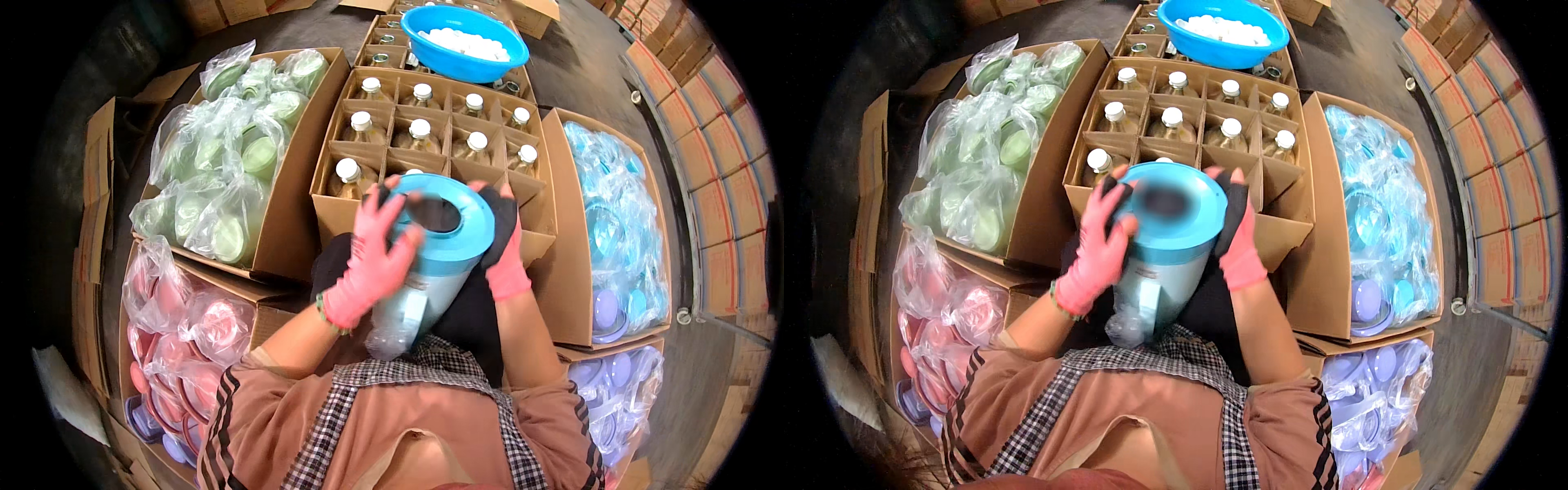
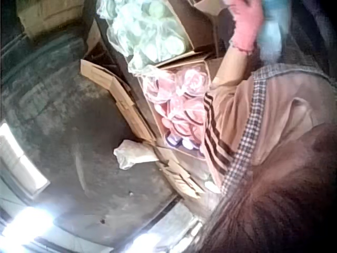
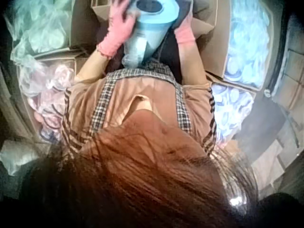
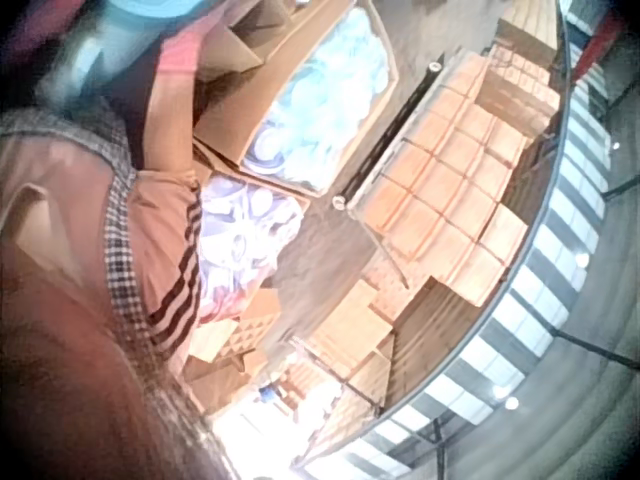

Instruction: The person assembles plastic kettles by inserting glass inner pots into the plastic bodies and securing the lids. They then wrap the assembled units in plastic bags and place them into cardboard boxes. The person also handles small white caps and glass jars, placing them into a divided cardboard tray.

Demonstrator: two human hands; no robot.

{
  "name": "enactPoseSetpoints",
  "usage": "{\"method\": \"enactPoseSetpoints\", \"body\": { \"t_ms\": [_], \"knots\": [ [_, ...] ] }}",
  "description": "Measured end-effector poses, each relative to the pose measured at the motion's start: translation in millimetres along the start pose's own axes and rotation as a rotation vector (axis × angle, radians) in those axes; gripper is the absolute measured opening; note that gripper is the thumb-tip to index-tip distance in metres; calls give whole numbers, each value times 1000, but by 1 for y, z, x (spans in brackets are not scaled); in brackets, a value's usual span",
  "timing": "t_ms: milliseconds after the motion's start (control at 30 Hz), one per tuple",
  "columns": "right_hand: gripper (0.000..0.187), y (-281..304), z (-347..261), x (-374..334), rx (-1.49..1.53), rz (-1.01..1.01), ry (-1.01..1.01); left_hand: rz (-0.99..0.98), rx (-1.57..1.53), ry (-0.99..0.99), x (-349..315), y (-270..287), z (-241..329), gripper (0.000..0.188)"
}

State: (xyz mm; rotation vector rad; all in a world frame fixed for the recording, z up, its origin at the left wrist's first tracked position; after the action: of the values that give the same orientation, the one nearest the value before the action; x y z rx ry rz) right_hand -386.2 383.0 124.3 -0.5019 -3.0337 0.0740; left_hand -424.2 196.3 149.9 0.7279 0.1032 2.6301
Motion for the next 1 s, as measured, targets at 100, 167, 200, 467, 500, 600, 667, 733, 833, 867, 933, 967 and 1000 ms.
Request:
{"method": "enactPoseSetpoints", "body": {
  "t_ms": [100,167,200,467,500,600,667,733,833,867,933,967,1000],
  "knots": [
    [42,-32,-17,-48,-681,170,296,-113,-905,477,21,26,-71,51],
    [40,-24,-1,-48,-247,192,95,27,-876,532,12,23,-84,52],
    [38,-8,2,-35,-86,125,-38,208,-803,418,4,18,-83,49],
    [40,-13,-29,-32,-608,-96,107,-313,-1419,628,7,-1,-81,57],
    [42,-16,-46,-34,-940,-88,259,-277,-1578,817,0,-7,-98,58],
    [29,-36,-83,-25,-1308,-554,575,-372,-1519,706,4,-17,-89,58],
    [14,-49,-82,-21,-1306,-839,694,-346,-1425,681,-3,-20,-97,54],
    [13,-62,-82,-16,-1585,-941,607,-328,-1578,864,-8,-30,-99,47],
    [23,-61,-69,-4,-1550,-876,130,-406,-1309,674,1,-24,-85,55],
    [23,-59,-68,4,-1322,-838,-286,-395,-1365,716,0,-25,-92,55],
    [25,-60,-73,5,-1048,-768,-674,-380,-1352,623,-2,-19,-86,56],
    [21,-63,-76,6,-1344,-828,28,-368,-1345,578,-2,-14,-85,56],
    [19,-74,-85,6,-1481,-1031,605,-390,-1338,559,0,-12,-90,57]
  ]
}}
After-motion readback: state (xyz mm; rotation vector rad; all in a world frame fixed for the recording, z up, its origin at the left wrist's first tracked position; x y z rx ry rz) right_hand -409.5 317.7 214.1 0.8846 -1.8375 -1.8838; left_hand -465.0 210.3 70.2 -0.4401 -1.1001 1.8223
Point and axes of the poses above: each hand's wrist, its own x-axis towards the middle knuckle, its own y-axis out of the back of the hand, z = x × y, the point moved 4 cm from there along x, towards the middle knuckle, and after that the axes turned 13 degrees about -x, right-handed, at the moved point
